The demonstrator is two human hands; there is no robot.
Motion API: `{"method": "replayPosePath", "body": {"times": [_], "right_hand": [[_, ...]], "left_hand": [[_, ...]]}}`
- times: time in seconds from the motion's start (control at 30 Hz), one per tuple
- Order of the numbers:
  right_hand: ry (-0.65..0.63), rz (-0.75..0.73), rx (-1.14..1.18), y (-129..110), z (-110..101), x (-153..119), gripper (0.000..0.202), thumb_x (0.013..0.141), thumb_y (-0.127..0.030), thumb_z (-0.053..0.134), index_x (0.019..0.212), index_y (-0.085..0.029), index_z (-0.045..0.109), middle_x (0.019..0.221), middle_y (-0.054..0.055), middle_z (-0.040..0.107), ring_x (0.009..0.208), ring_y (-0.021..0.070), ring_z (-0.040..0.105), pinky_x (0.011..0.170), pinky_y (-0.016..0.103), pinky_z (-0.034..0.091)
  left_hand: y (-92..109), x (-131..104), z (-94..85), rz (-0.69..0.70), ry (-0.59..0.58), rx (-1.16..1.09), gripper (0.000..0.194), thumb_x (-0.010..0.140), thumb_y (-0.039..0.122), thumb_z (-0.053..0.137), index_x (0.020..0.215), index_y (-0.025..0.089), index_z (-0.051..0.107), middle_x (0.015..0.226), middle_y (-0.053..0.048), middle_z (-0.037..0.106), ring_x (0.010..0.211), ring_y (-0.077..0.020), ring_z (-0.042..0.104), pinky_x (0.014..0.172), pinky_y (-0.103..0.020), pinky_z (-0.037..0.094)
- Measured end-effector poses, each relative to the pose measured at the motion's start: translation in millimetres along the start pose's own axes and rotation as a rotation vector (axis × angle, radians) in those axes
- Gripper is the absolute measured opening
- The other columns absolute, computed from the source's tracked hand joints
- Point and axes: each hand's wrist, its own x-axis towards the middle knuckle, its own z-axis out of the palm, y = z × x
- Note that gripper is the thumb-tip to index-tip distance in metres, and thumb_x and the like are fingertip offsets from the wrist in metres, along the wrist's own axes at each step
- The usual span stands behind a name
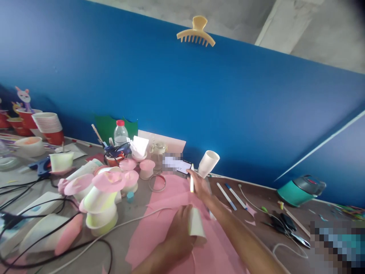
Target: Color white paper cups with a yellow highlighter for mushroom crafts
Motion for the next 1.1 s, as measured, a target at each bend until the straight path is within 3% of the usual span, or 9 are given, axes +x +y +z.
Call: {"method": "replayPosePath", "body": {"times": [0.07,0.17,0.33,0.43,0.6,0.73,0.83,1.1], "right_hand": [[0.032,-0.016,0.018,-10,-7,-20,0.033,0.084,-0.031,0.054,0.115,-0.019,0.055,0.108,0.009,0.065,0.089,0.0235,0.06,0.078,0.036,0.046],[0.083,0.028,0.069,-24,-21,-56,0.037,0.09,-0.036,0.045,0.122,-0.019,0.045,0.093,0.007,0.066,0.054,0.0142,0.052,0.058,0.032,0.046],[0.232,0.326,0.571,-39,-41,-112,0.037,0.087,-0.05,0.048,0.108,-0.02,0.055,0.065,0.001,0.062,0.046,0.0123,0.045,0.046,0.026,0.038],[0.206,0.417,0.742,-43,-45,-132,0.046,0.08,-0.062,0.052,0.098,-0.02,0.061,0.058,0.001,0.061,0.042,0.0116,0.043,0.043,0.025,0.033],[0.183,0.438,0.818,-41,-36,-149,0.046,0.078,-0.064,0.054,0.081,-0.02,0.066,0.054,0.001,0.06,0.05,0.0138,0.051,0.048,0.025,0.038],[0.097,0.395,0.83,-37,-32,-156,0.038,0.082,-0.055,0.056,0.078,-0.019,0.067,0.053,0.0,0.058,0.049,0.0117,0.049,0.048,0.024,0.037],[0.117,0.41,0.835,-35,-31,-158,0.037,0.082,-0.052,0.058,0.074,-0.017,0.067,0.052,0.0,0.058,0.049,0.0108,0.046,0.047,0.023,0.035],[0.127,0.5,0.86,-32,-24,-159,0.037,0.079,-0.052,0.061,0.071,-0.016,0.063,0.05,-0.001,0.056,0.042,0.0072,0.041,0.038,0.018,0.03]], "left_hand": [[-1,1,-0.1,0.018,0.005,0.01,0.1,0.051,0.027,0.078,0.139,0.011,0.033,0.144,-0.02,0.033,0.132,-0.0363,0.031,0.11,-0.048,0.028],[-2,2,-0.1,0.07,0.028,0.018,0.098,0.051,0.029,0.08,0.137,0.012,0.036,0.141,-0.02,0.038,0.13,-0.037,0.035,0.108,-0.049,0.029],[-8,3,-0.2,0.142,0.069,0.044,0.084,0.057,0.023,0.072,0.133,0.012,0.038,0.135,-0.021,0.042,0.124,-0.037,0.04,0.104,-0.052,0.034],[-13,5,0.6,0.239,0.107,0.049,0.077,0.058,0.022,0.069,0.129,0.014,0.039,0.126,-0.018,0.048,0.117,-0.034,0.046,0.1,-0.05,0.039],[-23,9,1.8,0.331,0.147,0.135,0.061,0.065,0.016,0.057,0.124,0.015,0.041,0.123,-0.018,0.048,0.114,-0.0318,0.048,0.095,-0.051,0.042],[-25,11,1.1,0.365,0.189,0.159,0.053,0.073,0.026,0.056,0.123,0.016,0.042,0.117,-0.016,0.052,0.109,-0.0309,0.051,0.093,-0.052,0.043],[-17,8,-1.2,0.335,0.168,0.146,0.045,0.075,0.03,0.055,0.117,0.017,0.046,0.113,-0.015,0.054,0.105,-0.0302,0.054,0.091,-0.052,0.044],[4,1,-7.1,0.2,0.152,0.099,0.05,0.069,0.036,0.06,0.113,0.016,0.048,0.114,-0.015,0.054,0.108,-0.0323,0.053,0.091,-0.052,0.044]]}}
